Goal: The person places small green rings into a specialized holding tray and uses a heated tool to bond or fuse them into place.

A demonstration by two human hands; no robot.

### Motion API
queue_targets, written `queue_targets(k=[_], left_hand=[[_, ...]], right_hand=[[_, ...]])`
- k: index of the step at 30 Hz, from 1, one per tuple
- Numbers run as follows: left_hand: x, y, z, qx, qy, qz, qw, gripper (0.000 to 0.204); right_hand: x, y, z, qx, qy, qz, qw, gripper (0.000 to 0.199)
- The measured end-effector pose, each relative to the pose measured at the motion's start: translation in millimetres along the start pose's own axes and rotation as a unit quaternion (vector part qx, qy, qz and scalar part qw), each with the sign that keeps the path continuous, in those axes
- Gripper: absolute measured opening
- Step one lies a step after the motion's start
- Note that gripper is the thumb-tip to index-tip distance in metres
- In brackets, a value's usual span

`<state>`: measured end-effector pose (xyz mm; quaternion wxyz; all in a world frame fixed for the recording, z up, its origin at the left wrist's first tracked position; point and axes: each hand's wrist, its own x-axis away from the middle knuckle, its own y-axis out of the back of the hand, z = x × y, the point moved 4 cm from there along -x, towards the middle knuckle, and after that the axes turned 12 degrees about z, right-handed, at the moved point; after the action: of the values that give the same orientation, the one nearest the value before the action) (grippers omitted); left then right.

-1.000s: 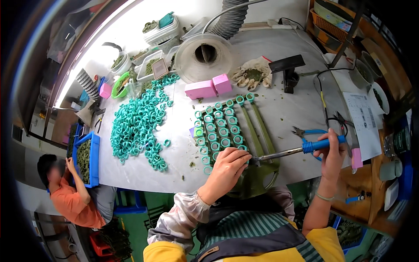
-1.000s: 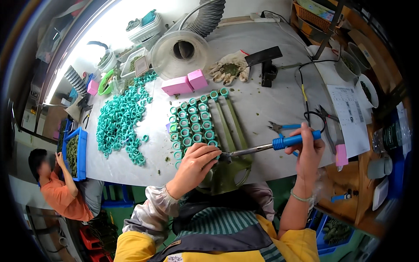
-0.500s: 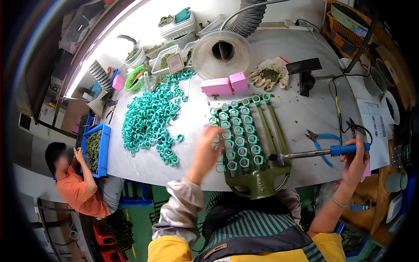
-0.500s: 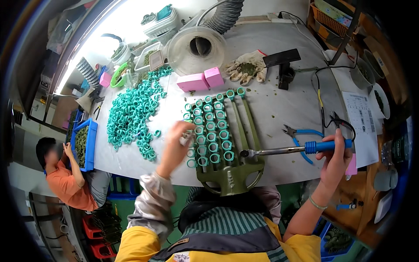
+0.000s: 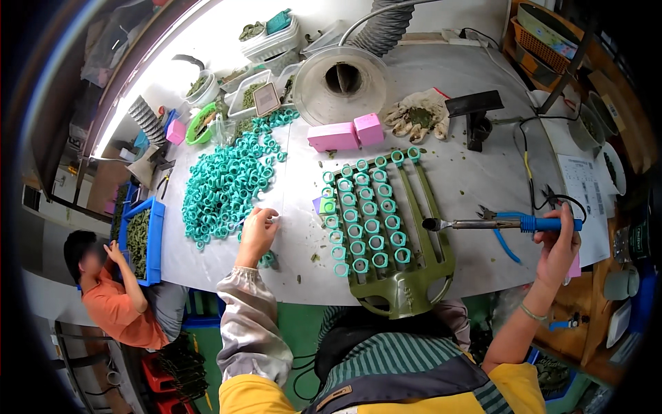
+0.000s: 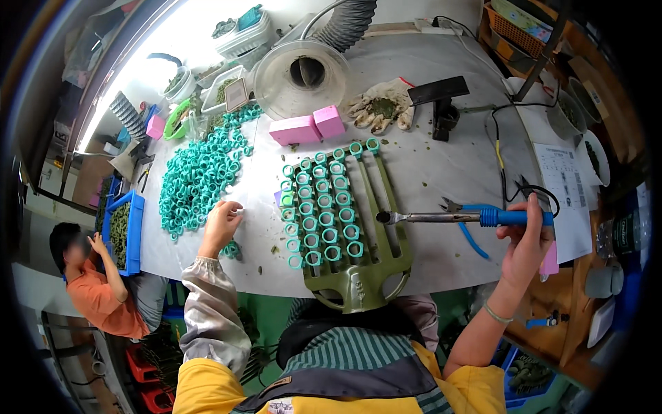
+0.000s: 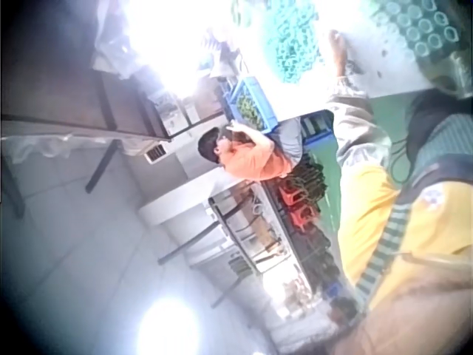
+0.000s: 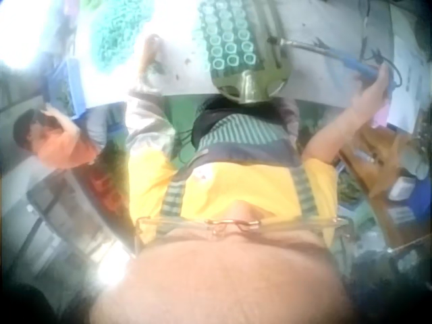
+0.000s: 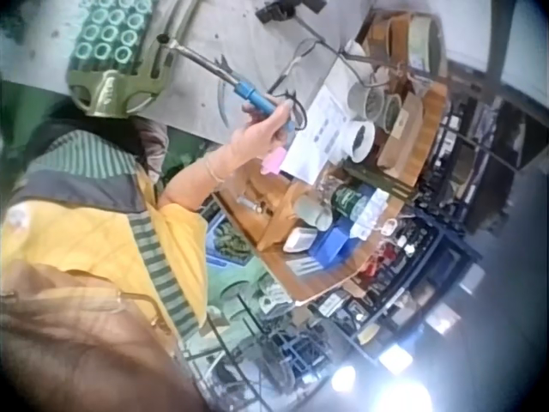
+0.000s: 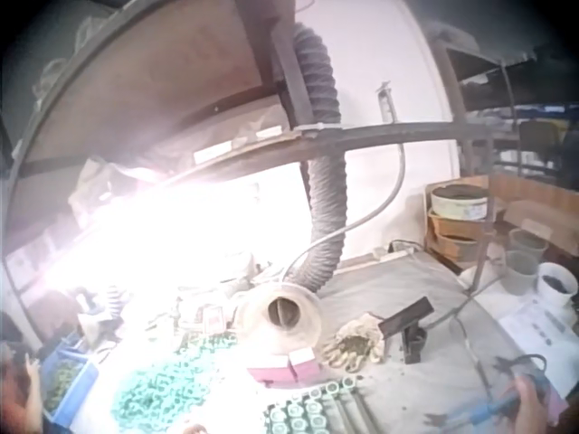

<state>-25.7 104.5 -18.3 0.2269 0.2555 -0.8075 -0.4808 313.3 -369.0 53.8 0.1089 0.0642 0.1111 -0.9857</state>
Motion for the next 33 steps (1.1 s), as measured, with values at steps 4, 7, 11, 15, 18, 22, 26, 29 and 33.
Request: queue_targets(k=[4, 7, 11, 15, 18, 22, 26, 29, 33], left_hand=[[21, 9, 1, -0.057, -0.068, -0.025, 0.996, 0.025], [41, 18, -1, -0.269, 0.216, -0.092, 0.934, 0.056], [54, 10, 47, -0.078, 0.252, -0.032, 0.964, 0.08], [16, 4, 30, -0.032, 0.116, -0.044, 0.992, 0.063], [-20, 13, 24, -0.047, 0.065, -0.111, 0.991, 0.031], [-60, 30, 66, -0.08, 0.07, -0.212, 0.971, 0.02], [-84, 17, 83, 0.028, 0.172, -0.072, 0.982, 0.016], [-73, 15, 43, -0.16, -0.026, -0.189, 0.968, 0.02], [-59, 16, 12, -0.02, -0.032, -0.127, 0.991, 0.021]], right_hand=[[-1, -6, 5, -0.007, 0.0, -0.012, 1.0, 0.033], [-1, -1, 5, -0.004, 0.001, -0.026, 1.0, 0.033], [-4, -2, 1, -0.005, -0.006, -0.023, 1.0, 0.032], [-7, -5, -2, -0.008, 0.002, -0.019, 1.0, 0.033], [-9, -6, -2, 0.0, 0.003, -0.018, 1.0, 0.033], [-10, -9, -1, -0.013, 0.004, -0.011, 1.0, 0.034], [-9, -12, 1, -0.008, -0.002, -0.014, 1.0, 0.035], [-9, -12, 1, -0.007, 0.001, -0.02, 1.0, 0.035], [-11, -9, -3, -0.005, -0.004, -0.021, 1.0, 0.033]])
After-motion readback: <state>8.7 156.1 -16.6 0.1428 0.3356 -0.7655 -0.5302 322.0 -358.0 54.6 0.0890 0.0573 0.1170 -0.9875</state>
